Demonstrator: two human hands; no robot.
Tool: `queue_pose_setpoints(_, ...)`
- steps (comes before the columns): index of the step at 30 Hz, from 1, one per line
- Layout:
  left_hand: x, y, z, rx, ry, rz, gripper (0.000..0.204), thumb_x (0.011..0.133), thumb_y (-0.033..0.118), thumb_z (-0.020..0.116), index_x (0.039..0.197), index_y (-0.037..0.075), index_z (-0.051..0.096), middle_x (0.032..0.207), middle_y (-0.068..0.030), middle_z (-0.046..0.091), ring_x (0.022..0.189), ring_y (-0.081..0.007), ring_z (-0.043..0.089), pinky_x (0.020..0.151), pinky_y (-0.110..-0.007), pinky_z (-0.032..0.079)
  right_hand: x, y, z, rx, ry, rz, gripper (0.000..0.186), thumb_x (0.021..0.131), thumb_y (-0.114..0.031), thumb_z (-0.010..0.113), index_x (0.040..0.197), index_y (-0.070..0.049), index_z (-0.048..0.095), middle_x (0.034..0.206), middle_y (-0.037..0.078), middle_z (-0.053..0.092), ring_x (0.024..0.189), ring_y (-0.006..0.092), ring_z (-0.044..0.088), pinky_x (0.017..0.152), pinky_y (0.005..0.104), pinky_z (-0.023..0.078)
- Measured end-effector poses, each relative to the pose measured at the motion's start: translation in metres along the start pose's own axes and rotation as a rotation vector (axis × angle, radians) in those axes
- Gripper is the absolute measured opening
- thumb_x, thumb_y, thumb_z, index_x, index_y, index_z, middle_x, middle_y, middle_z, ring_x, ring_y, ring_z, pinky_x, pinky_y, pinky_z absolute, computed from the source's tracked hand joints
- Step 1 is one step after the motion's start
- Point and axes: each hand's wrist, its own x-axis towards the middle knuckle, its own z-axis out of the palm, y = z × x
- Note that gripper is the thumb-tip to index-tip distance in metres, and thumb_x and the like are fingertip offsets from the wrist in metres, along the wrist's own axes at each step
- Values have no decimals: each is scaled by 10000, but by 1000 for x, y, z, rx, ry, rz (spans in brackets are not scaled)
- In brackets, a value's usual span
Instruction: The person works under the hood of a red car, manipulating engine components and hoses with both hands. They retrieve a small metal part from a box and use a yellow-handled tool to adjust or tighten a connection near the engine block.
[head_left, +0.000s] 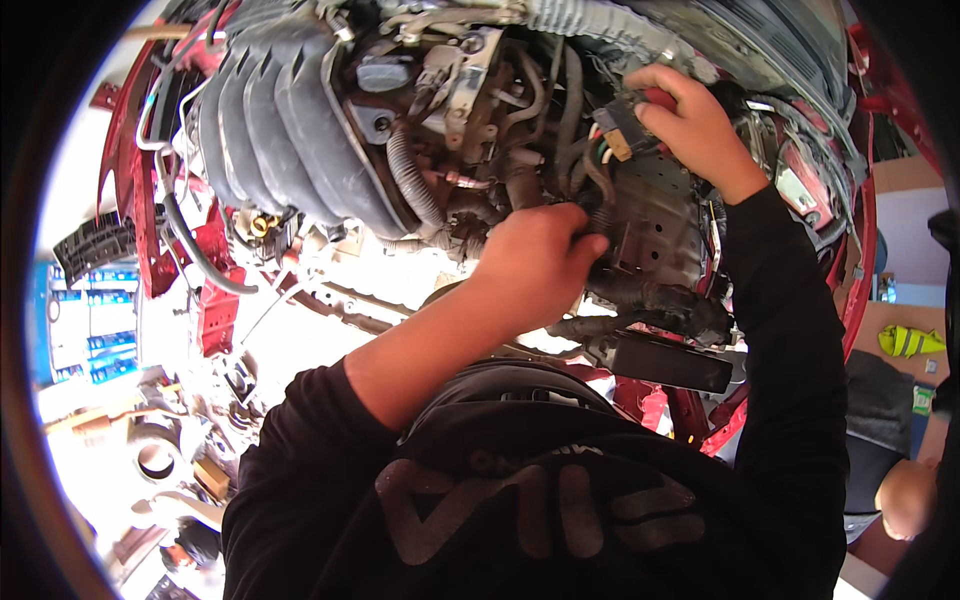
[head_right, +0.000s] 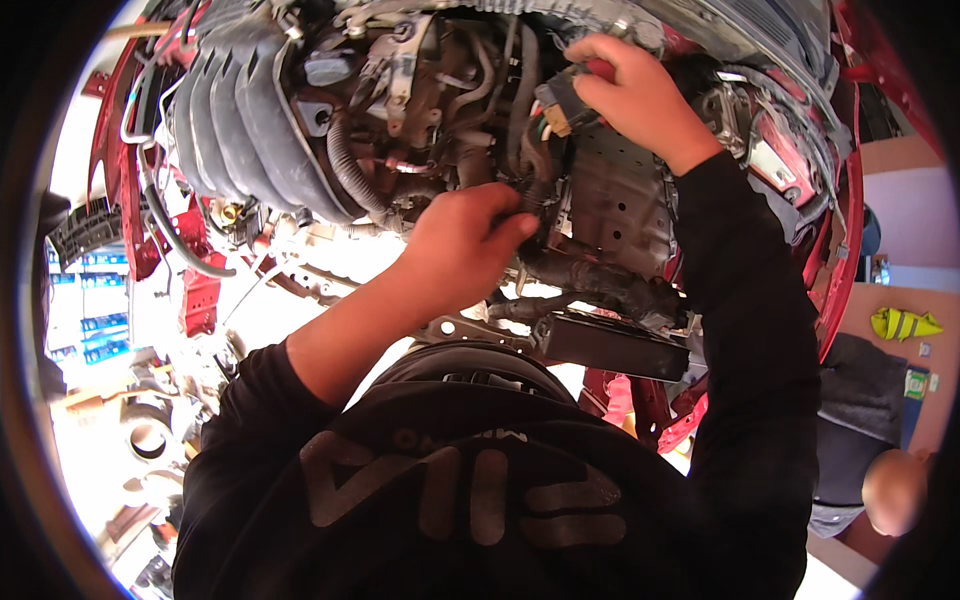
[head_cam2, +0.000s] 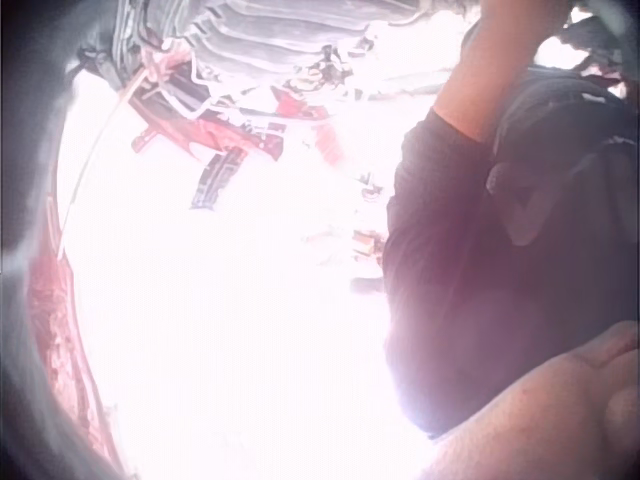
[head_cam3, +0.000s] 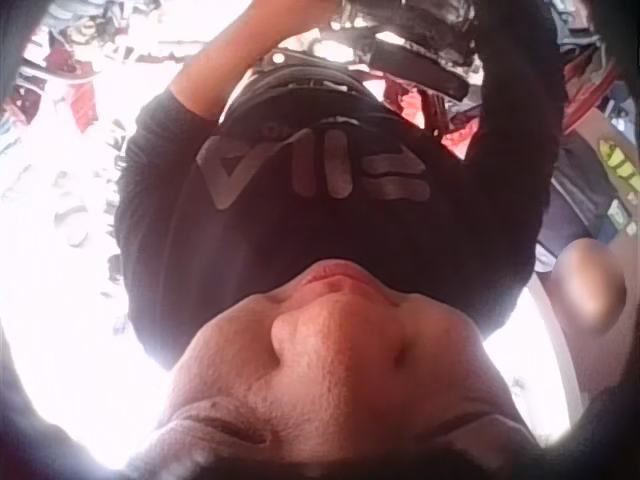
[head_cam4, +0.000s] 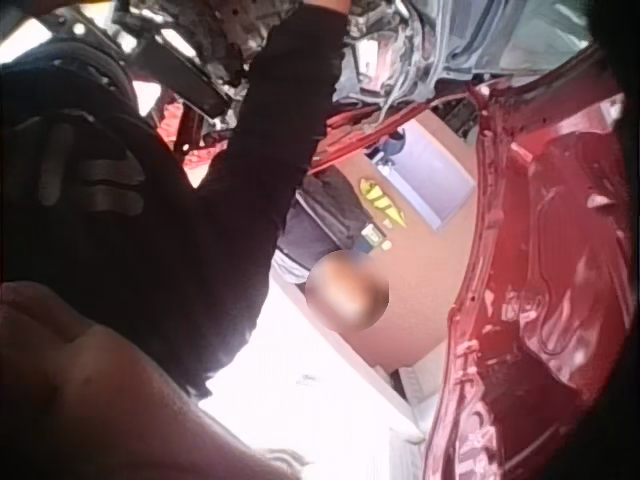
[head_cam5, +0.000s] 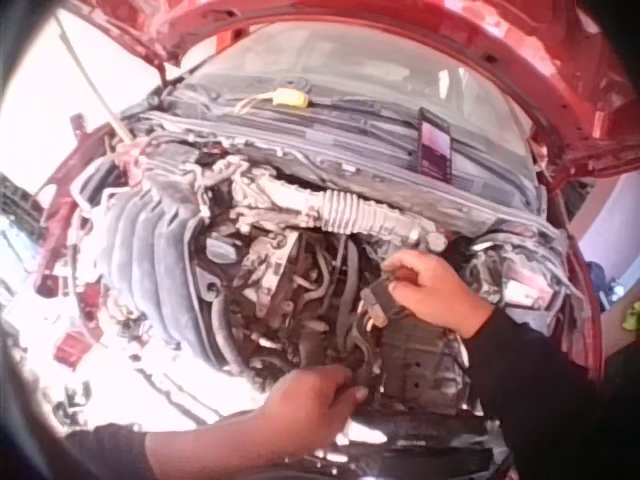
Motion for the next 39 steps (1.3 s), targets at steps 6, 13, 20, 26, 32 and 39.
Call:
queue_pose_setpoints(6,5,-6,7,-28,-5,-53,306,998,317,754,987,12,747,895,-239,745,911,-469,724,816,-542,570,5,12,8,-186,92,-246,338,977,-196,711,1268,-24,709,870,37,634,780,146,586,720,353,495)
queue_pose_setpoints(13,10,-5,10,-89,11,-55,341,986,343,775,1023,5,750,872,-215,744,856,-419,739,774,-494,566,-3,1,4,-325,73,-159,318,990,-120,693,1288,-7,702,994,61,691,868,129,590,795,315,506)
queue_pose_setpoints(20,1,4,16,-64,24,-105,291,1026,296,719,1002,6,737,885,-223,730,869,-443,716,779,-510,548,-1,-2,10,-281,126,-205,323,944,-175,703,1233,-30,721,878,106,656,785,228,626,743,381,515)
queue_pose_setpoints(26,1,-5,-2,-36,-42,1,262,1033,215,705,894,-6,725,846,-252,694,819,-468,683,722,-516,526,-3,-5,7,-287,97,-212,303,973,-133,690,1260,-38,707,854,53,612,765,140,549,715,332,477)
queue_pose_setpoints(32,6,9,9,53,-39,-53,269,1012,221,727,881,-14,726,861,-265,698,835,-481,686,738,-538,533,2,-8,11,-409,112,-315,295,939,-186,709,1194,-39,711,1026,160,710,933,337,694,837,435,559)
queue_pose_setpoints(39,7,0,-1,74,-96,49,318,1018,274,732,916,-27,740,907,-263,733,872,-434,730,785,-521,562,-2,-41,8,-570,-5,-398,414,924,-228,765,1294,-66,673,1145,171,663,977,348,698,891,428,574)
